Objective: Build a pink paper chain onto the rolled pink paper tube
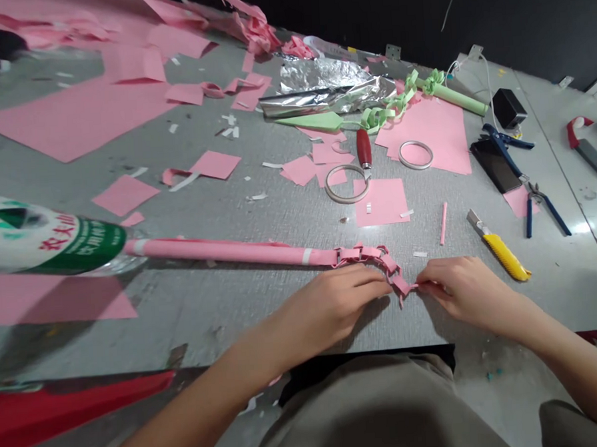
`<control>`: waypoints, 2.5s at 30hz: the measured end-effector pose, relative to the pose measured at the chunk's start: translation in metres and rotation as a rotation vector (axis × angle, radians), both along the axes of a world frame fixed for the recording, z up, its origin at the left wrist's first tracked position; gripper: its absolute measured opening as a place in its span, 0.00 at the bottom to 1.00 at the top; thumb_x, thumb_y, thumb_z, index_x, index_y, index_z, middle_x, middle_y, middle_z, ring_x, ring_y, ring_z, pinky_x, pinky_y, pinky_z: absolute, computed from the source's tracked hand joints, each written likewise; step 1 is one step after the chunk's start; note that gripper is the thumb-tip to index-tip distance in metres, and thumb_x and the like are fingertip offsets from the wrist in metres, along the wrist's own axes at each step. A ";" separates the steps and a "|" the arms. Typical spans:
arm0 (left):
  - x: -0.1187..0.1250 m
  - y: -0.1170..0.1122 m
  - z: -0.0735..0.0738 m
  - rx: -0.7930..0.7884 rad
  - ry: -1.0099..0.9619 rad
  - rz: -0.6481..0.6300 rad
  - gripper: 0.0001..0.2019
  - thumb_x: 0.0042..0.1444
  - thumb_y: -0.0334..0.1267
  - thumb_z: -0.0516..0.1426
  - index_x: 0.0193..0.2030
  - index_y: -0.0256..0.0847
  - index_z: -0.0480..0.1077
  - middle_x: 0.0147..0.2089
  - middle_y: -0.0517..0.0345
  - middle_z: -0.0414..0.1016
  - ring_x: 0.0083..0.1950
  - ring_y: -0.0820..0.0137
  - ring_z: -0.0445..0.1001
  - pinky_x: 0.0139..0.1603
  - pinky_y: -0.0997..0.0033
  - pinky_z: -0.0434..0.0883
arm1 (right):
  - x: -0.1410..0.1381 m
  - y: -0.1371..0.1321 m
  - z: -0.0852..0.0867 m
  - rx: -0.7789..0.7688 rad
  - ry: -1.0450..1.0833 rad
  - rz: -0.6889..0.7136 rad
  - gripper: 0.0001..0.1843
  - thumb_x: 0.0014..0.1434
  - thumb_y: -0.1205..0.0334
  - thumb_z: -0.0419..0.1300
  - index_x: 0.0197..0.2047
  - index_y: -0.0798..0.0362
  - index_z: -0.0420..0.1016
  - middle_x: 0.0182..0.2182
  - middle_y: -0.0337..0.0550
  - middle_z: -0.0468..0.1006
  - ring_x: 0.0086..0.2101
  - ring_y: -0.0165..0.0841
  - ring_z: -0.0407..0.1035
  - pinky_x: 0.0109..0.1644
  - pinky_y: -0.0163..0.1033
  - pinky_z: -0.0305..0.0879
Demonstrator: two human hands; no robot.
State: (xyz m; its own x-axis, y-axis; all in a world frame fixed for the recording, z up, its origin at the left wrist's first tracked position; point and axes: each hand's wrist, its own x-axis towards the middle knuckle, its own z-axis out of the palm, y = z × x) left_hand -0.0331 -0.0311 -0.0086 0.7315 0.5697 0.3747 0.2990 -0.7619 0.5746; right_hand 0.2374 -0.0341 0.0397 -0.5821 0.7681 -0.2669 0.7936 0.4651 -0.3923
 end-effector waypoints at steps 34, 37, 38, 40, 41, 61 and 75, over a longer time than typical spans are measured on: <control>0.067 -0.017 0.026 0.114 -0.066 0.169 0.07 0.74 0.31 0.57 0.44 0.40 0.75 0.42 0.57 0.83 0.42 0.63 0.74 0.43 0.60 0.64 | 0.004 -0.064 0.000 0.413 0.271 -0.232 0.17 0.74 0.70 0.50 0.36 0.53 0.76 0.27 0.42 0.79 0.27 0.34 0.70 0.34 0.41 0.55; 0.063 -0.023 0.023 0.094 -0.142 0.167 0.07 0.71 0.25 0.57 0.43 0.40 0.74 0.42 0.56 0.82 0.42 0.63 0.73 0.44 0.61 0.66 | 0.006 -0.062 0.001 0.342 0.295 -0.216 0.13 0.76 0.67 0.54 0.42 0.54 0.79 0.33 0.44 0.83 0.32 0.35 0.74 0.38 0.40 0.58; 0.063 -0.025 0.022 0.101 -0.157 0.161 0.08 0.70 0.24 0.57 0.43 0.39 0.74 0.42 0.55 0.82 0.43 0.63 0.72 0.44 0.62 0.66 | 0.006 -0.062 0.001 0.321 0.302 -0.204 0.12 0.76 0.66 0.55 0.43 0.54 0.79 0.33 0.44 0.84 0.32 0.35 0.74 0.38 0.39 0.58; 0.063 -0.028 0.021 0.121 -0.162 0.144 0.09 0.68 0.21 0.56 0.42 0.38 0.73 0.41 0.54 0.80 0.43 0.63 0.72 0.45 0.62 0.68 | 0.005 -0.061 0.000 0.311 0.308 -0.166 0.14 0.74 0.68 0.55 0.38 0.53 0.78 0.29 0.42 0.81 0.28 0.33 0.71 0.35 0.39 0.56; 0.064 -0.029 0.020 0.135 -0.155 0.140 0.10 0.67 0.20 0.55 0.42 0.38 0.73 0.40 0.53 0.80 0.43 0.62 0.72 0.45 0.62 0.69 | 0.004 -0.061 -0.001 0.326 0.309 -0.152 0.15 0.72 0.70 0.54 0.34 0.53 0.76 0.26 0.40 0.79 0.26 0.32 0.69 0.33 0.39 0.54; 0.072 0.012 0.009 0.124 0.251 0.192 0.11 0.65 0.45 0.69 0.44 0.39 0.78 0.43 0.53 0.83 0.45 0.55 0.78 0.44 0.57 0.68 | 0.060 -0.018 -0.007 0.317 -0.093 -0.402 0.09 0.72 0.61 0.63 0.44 0.48 0.86 0.32 0.43 0.89 0.30 0.40 0.80 0.32 0.40 0.51; 0.065 -0.001 0.000 0.290 0.119 0.248 0.09 0.76 0.32 0.56 0.45 0.37 0.78 0.44 0.53 0.86 0.43 0.60 0.78 0.47 0.58 0.66 | 0.057 0.025 -0.006 0.192 0.056 -0.004 0.09 0.69 0.71 0.63 0.42 0.49 0.84 0.37 0.42 0.85 0.36 0.36 0.75 0.37 0.40 0.55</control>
State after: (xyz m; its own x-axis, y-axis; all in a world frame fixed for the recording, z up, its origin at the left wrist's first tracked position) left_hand 0.0322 -0.0317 -0.0081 0.6330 0.6176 0.4667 0.5457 -0.7836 0.2969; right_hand 0.2939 -0.0086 0.0336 -0.5886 0.8042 -0.0826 0.7750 0.5322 -0.3408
